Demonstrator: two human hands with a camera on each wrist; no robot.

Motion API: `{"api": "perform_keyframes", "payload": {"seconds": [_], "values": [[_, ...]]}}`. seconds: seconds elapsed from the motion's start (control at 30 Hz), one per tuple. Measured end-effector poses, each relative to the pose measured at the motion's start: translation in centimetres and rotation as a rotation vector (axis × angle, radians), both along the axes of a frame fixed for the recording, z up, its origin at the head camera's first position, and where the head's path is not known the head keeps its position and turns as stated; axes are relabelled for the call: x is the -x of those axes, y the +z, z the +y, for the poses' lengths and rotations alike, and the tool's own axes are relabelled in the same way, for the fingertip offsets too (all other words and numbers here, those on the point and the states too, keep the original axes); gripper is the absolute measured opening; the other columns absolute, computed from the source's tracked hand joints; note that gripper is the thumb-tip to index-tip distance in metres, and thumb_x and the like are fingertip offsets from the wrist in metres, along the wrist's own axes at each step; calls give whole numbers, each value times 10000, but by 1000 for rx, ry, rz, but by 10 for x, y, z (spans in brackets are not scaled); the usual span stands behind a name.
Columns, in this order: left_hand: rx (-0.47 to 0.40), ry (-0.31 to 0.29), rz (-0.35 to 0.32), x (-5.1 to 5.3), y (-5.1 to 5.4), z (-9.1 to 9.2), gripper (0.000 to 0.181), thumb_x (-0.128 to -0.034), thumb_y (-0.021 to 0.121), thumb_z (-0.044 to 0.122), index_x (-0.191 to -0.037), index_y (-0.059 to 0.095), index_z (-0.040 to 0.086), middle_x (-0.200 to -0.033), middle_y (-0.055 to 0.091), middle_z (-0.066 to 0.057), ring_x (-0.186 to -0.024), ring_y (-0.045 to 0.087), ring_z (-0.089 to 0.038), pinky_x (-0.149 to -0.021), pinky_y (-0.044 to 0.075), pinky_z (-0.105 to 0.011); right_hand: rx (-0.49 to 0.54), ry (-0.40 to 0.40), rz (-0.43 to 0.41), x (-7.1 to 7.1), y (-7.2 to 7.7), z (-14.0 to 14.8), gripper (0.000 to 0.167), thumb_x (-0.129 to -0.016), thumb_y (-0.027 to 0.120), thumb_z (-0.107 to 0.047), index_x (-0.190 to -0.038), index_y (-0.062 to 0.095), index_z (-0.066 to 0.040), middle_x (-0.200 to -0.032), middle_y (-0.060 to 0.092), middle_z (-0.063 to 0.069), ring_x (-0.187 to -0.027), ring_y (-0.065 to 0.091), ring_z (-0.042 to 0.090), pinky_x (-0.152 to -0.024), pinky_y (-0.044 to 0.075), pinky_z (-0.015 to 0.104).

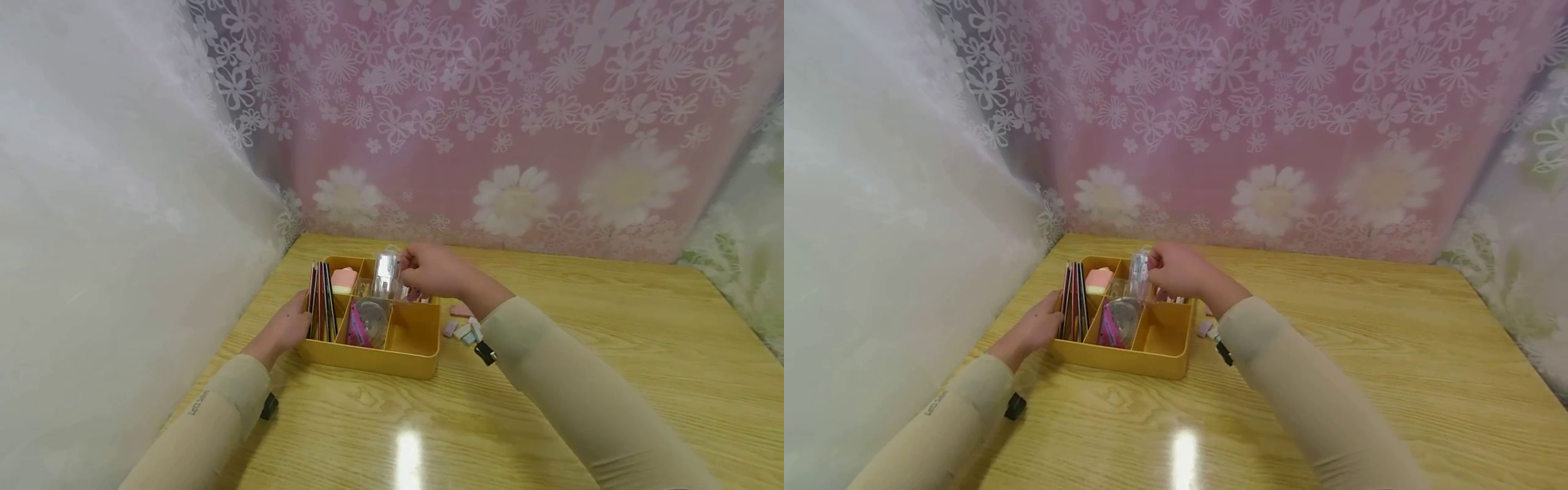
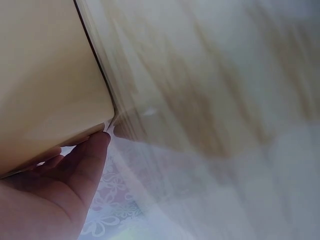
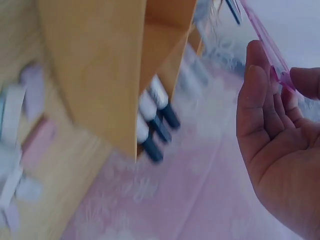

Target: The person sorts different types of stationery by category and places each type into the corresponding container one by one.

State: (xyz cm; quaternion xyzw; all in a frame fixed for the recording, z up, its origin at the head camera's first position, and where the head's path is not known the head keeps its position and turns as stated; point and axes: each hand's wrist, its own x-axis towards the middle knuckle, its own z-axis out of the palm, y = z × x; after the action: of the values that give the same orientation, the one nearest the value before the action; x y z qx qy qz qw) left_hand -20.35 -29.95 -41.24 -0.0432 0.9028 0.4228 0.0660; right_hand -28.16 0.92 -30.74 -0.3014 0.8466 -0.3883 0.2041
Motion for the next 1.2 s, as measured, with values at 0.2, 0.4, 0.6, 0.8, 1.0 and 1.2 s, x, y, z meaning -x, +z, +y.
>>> {"api": "perform_keyframes", "payload": {"seconds": [0.2, 0.4, 0.6, 0.8, 1.0, 1.2], "values": [[0, -2, -1, 1, -1, -3, 563, -1071, 278, 128, -1612, 154, 28, -1613, 263, -244, -1485, 213, -427, -1190, 171, -585, -40, 17, 59, -7, -14, -40, 86, -1003, 532, -135, -1050, 529, -64, -994, 612, 106, -771, 688, 293, -613, 546, 335], [-11, -2, -6, 0, -1, -3, 555, -1073, 276, 118, -1609, 163, 28, -1606, 275, -250, -1481, 218, -433, -1187, 173, -591, -71, 9, 60, -16, -27, -62, 88, -1009, 570, -172, -1038, 541, -95, -953, 597, 90, -660, 586, 216, -589, 518, 322], [5, -3, -1, 0, -2, -3, 551, -1078, 277, 116, -1610, 165, 28, -1609, 269, -250, -1482, 215, -434, -1184, 183, -595, -85, 26, 78, -21, -31, -73, 95, -1018, 580, -184, -1043, 541, -101, -924, 604, 61, -633, 571, 178, -576, 483, 312], [-1, -8, -4, 1, -3, -3, 548, -1080, 274, 125, -1609, 169, 30, -1616, 261, -239, -1489, 201, -422, -1186, 179, -591, -163, -4, 143, -20, -33, -72, 217, -1002, 551, -160, -1211, 563, -103, -904, 599, 53, -627, 478, 157, -571, 441, 312], [13, -7, 6, 1, -1, -2, 546, -1078, 278, 126, -1604, 178, 20, -1596, 294, -256, -1476, 234, -432, -1180, 200, -596, -183, -28, 184, -18, -30, -63, 220, -1017, 560, -204, -1224, 583, -131, -1010, 616, -1, -749, 562, 191, -661, 501, 335], [1, 3, 2, 0, 0, -1, 549, -1074, 279, 125, -1606, 182, 31, -1592, 304, -253, -1472, 248, -428, -1177, 210, -598, -195, -16, 217, -16, -23, -51, 204, -1000, 567, -211, -1190, 595, -142, -984, 623, 8, -764, 564, 211, -682, 492, 357]]}}
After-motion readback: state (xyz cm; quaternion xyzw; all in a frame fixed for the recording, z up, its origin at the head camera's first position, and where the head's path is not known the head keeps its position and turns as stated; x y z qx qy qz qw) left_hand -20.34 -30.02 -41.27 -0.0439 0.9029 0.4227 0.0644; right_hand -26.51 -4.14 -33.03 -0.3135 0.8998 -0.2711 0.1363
